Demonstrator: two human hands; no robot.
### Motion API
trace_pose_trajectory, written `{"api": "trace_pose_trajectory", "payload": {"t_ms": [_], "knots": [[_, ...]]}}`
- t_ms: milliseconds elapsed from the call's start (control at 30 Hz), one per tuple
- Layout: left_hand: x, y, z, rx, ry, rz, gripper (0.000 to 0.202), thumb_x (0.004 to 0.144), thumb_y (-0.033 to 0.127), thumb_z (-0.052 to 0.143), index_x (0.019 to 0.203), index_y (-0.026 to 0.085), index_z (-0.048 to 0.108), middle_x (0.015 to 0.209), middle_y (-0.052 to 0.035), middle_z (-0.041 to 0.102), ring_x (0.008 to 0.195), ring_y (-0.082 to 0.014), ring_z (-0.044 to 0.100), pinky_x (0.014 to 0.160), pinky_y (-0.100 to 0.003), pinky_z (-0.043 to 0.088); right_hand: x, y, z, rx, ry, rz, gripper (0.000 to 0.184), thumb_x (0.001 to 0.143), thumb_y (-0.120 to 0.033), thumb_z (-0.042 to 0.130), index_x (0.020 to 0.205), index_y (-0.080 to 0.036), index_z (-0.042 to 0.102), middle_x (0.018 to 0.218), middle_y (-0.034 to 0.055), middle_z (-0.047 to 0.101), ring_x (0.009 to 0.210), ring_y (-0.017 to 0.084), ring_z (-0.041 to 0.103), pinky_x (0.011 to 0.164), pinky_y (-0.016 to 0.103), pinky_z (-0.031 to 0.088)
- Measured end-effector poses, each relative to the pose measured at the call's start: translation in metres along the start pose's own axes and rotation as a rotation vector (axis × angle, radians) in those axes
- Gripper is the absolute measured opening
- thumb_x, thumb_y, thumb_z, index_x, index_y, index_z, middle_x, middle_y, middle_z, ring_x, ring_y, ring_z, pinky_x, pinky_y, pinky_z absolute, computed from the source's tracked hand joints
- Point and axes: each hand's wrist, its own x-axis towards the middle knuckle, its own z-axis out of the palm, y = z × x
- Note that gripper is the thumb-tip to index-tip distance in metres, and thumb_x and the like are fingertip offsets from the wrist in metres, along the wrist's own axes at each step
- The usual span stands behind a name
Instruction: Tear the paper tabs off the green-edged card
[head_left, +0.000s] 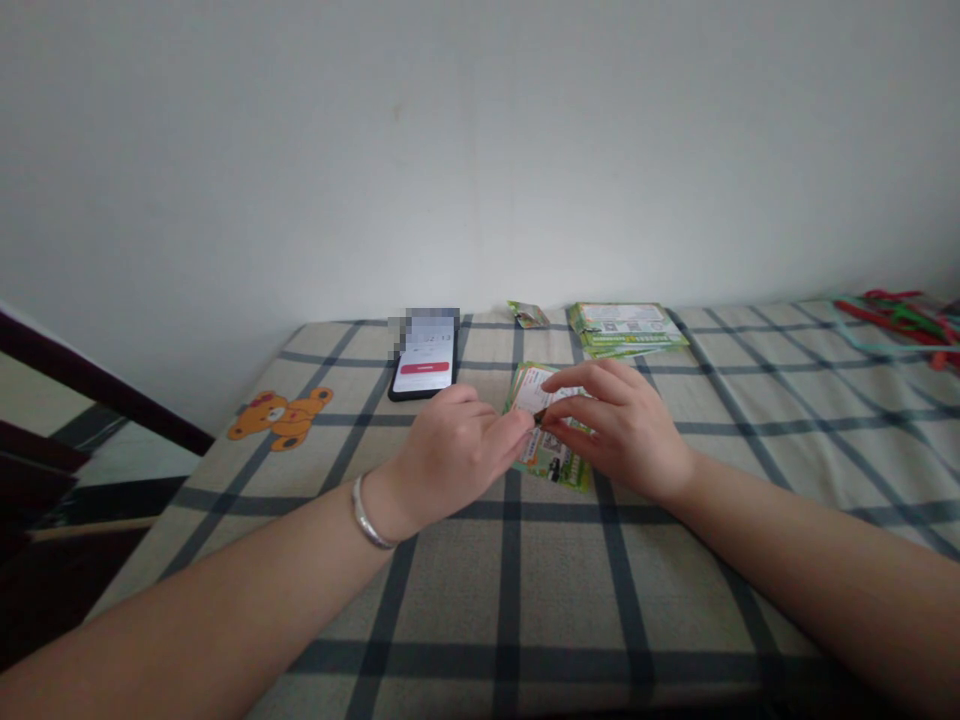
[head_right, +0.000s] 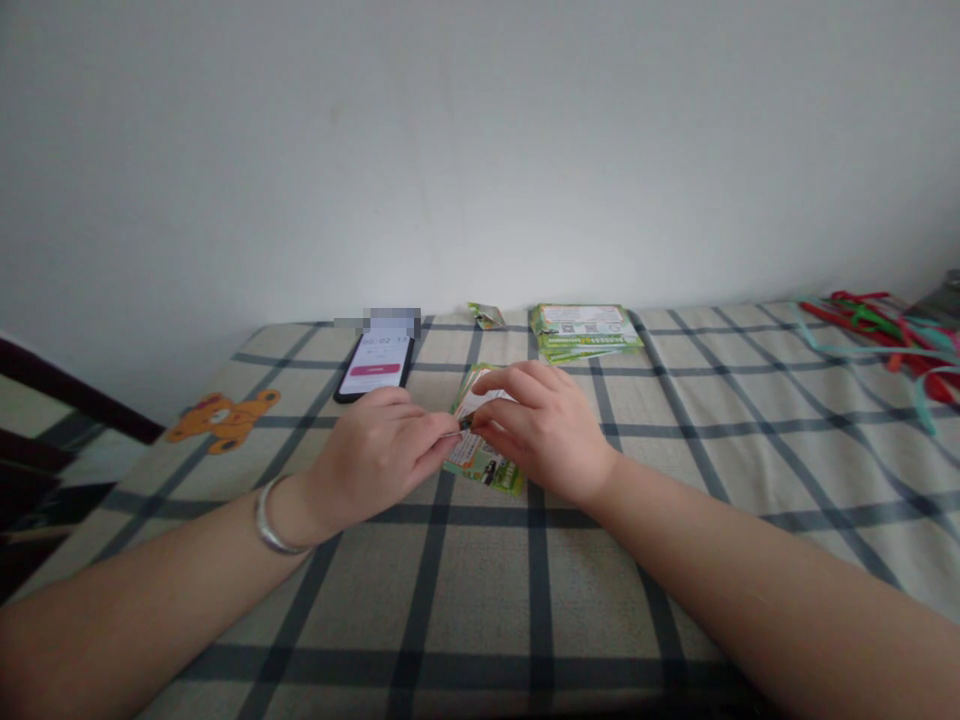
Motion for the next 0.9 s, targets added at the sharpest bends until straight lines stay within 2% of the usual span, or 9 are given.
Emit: {"api": "trace_pose_trajectory", "payload": {"t_ms": [167,300,467,567,667,733,800,900], "knots": [[-0.0001,-0.0014,-0.0004,0.005,-0.025,0.007,0.014,0.092,0.015,0.047,0.082,0.017,0.058,0.059,0.0030,0.059,0.057,-0.0135,0.056,0.063,-0.031,0.040,0.0014,0.0006,-0.0025,-0.050,-0.029,0.024,0.008,0.087,-0.024,0.061,0.082,-0.022,0.067,0.105,0.0040,0.069,0.089,0.020,0.058,0.078,0.036,0.045],[0.0005,-0.0027,-0.0022,0.032,-0.023,0.010,0.012,0.092,0.016,0.048,0.083,0.018,0.056,0.059,0.0033,0.058,0.057,-0.0134,0.056,0.061,-0.030,0.038,0.0031,-0.0008,-0.0035,-0.054,-0.027,0.024,0.009,0.087,-0.021,0.059,0.082,-0.022,0.066,0.096,0.0042,0.069,0.086,0.020,0.058,0.076,0.036,0.046],[0.0006,-0.0030,-0.0041,0.046,-0.007,-0.009,0.014,0.095,0.024,0.047,0.085,0.018,0.055,0.059,0.0029,0.057,0.057,-0.0145,0.056,0.059,-0.031,0.037,0.0048,-0.0015,-0.0050,0.029,0.009,0.005,0.007,0.085,-0.019,0.061,0.079,-0.021,0.065,0.097,0.0047,0.070,0.087,0.019,0.059,0.076,0.035,0.048],[0.0006,-0.0026,-0.0037,0.055,0.005,-0.021,0.012,0.095,0.026,0.048,0.089,0.018,0.054,0.061,0.0024,0.058,0.059,-0.0145,0.057,0.058,-0.029,0.036,0.0056,-0.0026,-0.0059,0.112,-0.027,0.007,0.006,0.086,-0.019,0.060,0.082,-0.020,0.064,0.093,0.0045,0.071,0.086,0.018,0.061,0.076,0.033,0.049],[0.0003,-0.0023,-0.0021,0.036,0.005,-0.043,0.013,0.095,0.028,0.051,0.102,0.017,0.052,0.068,0.0008,0.063,0.062,-0.0148,0.059,0.058,-0.028,0.037,0.0050,-0.0059,-0.0056,0.167,-0.092,0.075,0.006,0.087,-0.018,0.058,0.082,-0.020,0.061,0.081,0.0032,0.071,0.077,0.016,0.064,0.069,0.029,0.048],[-0.0002,-0.0023,-0.0009,0.006,0.004,-0.062,0.017,0.093,0.028,0.053,0.106,0.017,0.050,0.076,-0.0015,0.067,0.066,-0.0153,0.061,0.059,-0.028,0.039,0.0038,-0.0078,-0.0043,0.151,-0.067,0.142,0.002,0.086,-0.020,0.060,0.084,-0.019,0.060,0.077,0.0019,0.070,0.071,0.015,0.063,0.064,0.028,0.047],[-0.0009,-0.0022,0.0002,-0.025,0.016,-0.085,0.021,0.092,0.027,0.056,0.108,0.017,0.050,0.083,-0.0033,0.069,0.070,-0.0166,0.063,0.060,-0.029,0.041,0.0029,-0.0080,-0.0027,0.174,-0.064,0.198,0.007,0.084,-0.021,0.063,0.091,-0.019,0.060,0.078,0.0015,0.069,0.070,0.014,0.063,0.063,0.026,0.047],[-0.0018,-0.0016,0.0011,-0.066,0.021,-0.113,0.026,0.089,0.027,0.061,0.110,0.018,0.050,0.086,-0.0031,0.070,0.073,-0.0182,0.065,0.062,-0.031,0.043,0.0025,-0.0046,-0.0006,0.215,-0.132,0.203,0.009,0.085,-0.019,0.061,0.094,-0.019,0.064,0.080,0.0023,0.069,0.073,0.014,0.063,0.065,0.026,0.046]]}}
